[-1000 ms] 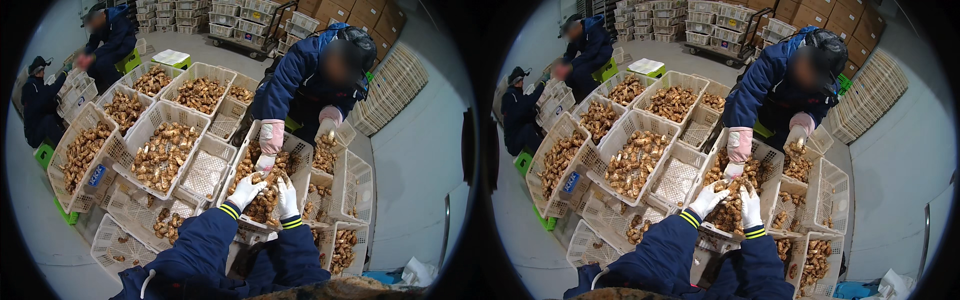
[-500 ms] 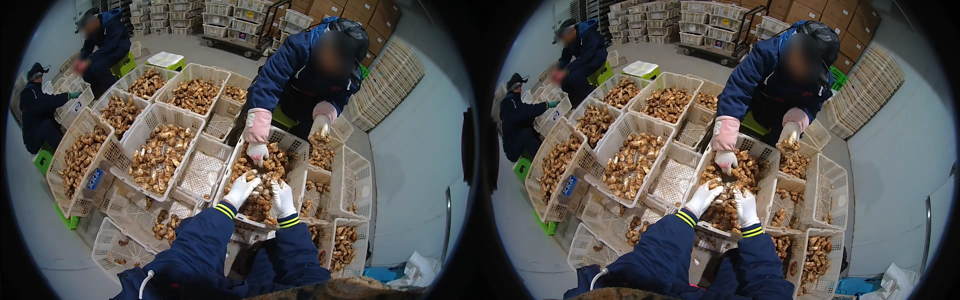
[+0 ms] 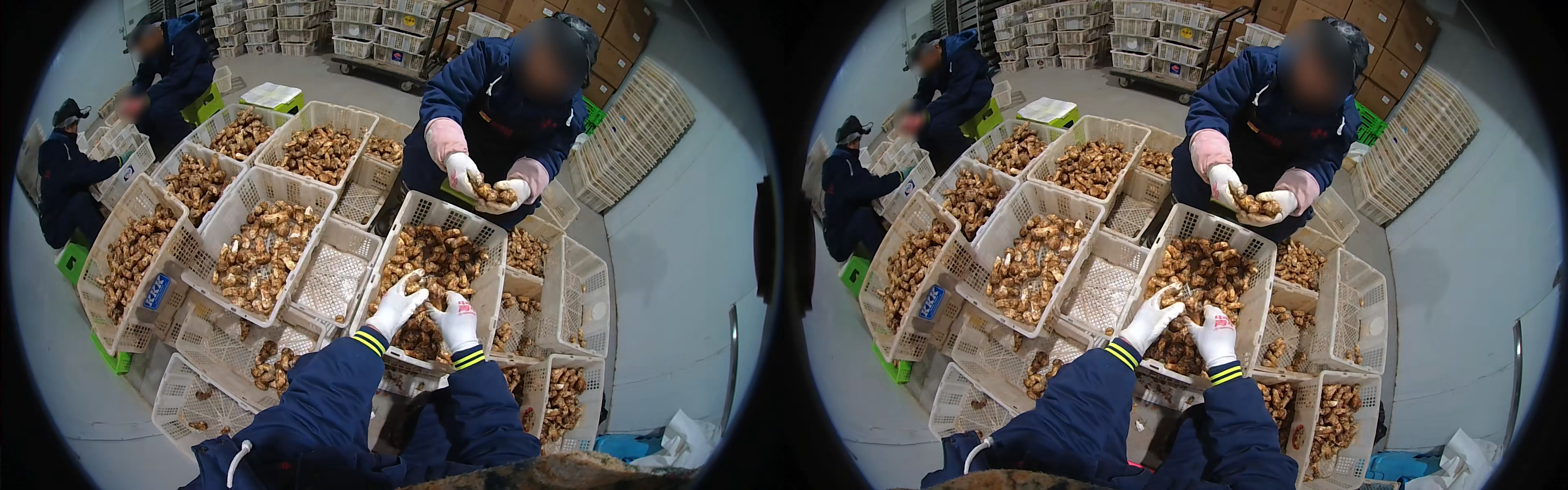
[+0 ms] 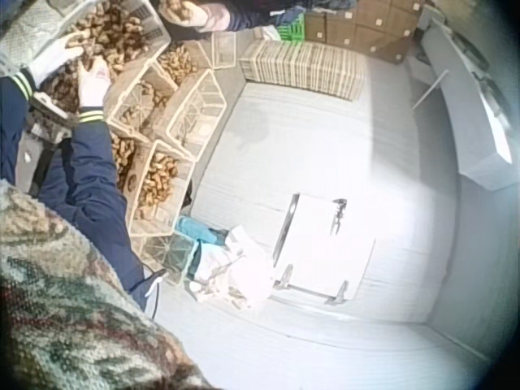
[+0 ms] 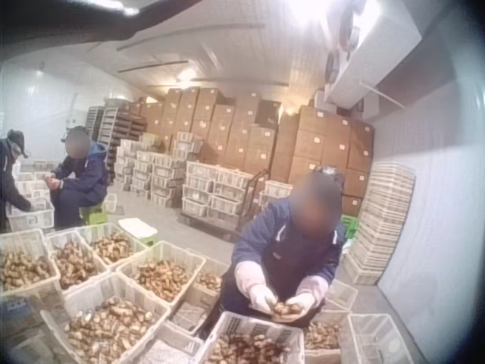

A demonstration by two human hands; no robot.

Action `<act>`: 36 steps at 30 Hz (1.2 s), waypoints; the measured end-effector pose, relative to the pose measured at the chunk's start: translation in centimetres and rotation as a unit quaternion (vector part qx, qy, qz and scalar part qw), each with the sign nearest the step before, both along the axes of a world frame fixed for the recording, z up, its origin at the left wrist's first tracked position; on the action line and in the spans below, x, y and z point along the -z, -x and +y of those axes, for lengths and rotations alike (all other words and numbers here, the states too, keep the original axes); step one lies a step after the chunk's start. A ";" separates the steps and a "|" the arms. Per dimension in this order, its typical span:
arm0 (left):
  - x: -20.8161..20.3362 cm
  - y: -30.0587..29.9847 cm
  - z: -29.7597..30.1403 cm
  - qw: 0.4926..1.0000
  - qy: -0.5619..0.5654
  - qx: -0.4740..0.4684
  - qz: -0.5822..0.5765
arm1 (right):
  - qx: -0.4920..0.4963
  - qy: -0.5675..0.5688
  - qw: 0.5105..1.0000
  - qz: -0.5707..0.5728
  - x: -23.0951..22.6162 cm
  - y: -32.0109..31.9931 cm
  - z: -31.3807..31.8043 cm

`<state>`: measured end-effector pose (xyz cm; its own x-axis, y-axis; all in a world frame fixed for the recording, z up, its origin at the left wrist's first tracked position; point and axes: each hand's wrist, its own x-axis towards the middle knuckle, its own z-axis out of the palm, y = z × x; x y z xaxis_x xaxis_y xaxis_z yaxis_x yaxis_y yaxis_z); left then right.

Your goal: The person sorts ginger roots by hand, picking them up from crates and placing them into other crates within a warehouse.

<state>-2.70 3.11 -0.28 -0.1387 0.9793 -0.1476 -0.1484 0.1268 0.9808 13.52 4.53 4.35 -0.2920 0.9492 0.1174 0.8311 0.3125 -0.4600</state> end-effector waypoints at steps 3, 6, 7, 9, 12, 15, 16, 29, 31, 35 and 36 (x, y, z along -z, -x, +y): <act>-3.3 -0.4 -0.6 0.999 -0.021 0.032 0.011 | -0.033 -0.059 0.996 -0.062 0.1 -0.3 -0.3; -2.4 0.0 -0.5 0.996 -0.041 0.040 -0.069 | -0.042 -0.032 0.995 -0.085 -1.0 0.5 -0.5; -2.5 -0.1 -0.4 0.997 -0.048 0.042 -0.048 | -0.045 -0.022 0.994 -0.092 -1.5 0.6 -0.6; -2.8 -0.3 -0.5 0.996 -0.029 0.044 -0.076 | -0.052 -0.002 0.993 -0.106 -2.1 0.8 -0.6; -4.2 -0.6 -0.8 0.998 -0.015 0.005 -0.053 | -0.059 -0.039 0.996 -0.045 -0.4 0.0 -0.6; -2.2 0.0 -0.2 0.995 -0.032 -0.020 -0.088 | -0.076 0.120 0.982 0.126 -0.1 -0.5 -0.1; -2.2 0.1 -0.3 0.987 -0.027 -0.026 -0.154 | -0.064 0.256 0.942 0.207 -0.3 -0.6 0.0; -3.5 0.7 -0.7 0.991 -0.031 -0.043 -0.124 | -0.087 -0.043 0.995 0.030 -1.9 0.9 -1.3; -5.3 0.4 -1.1 0.986 -0.032 -0.034 -0.161 | -0.091 -0.047 0.992 0.073 -0.7 0.4 -0.8; -6.8 0.7 -1.8 0.989 -0.047 -0.010 -0.137 | -0.077 0.024 0.996 0.044 -1.0 0.5 -1.0; -6.9 0.9 -1.9 0.993 -0.045 -0.003 -0.112 | -0.072 0.043 0.996 0.024 -1.0 0.5 -1.0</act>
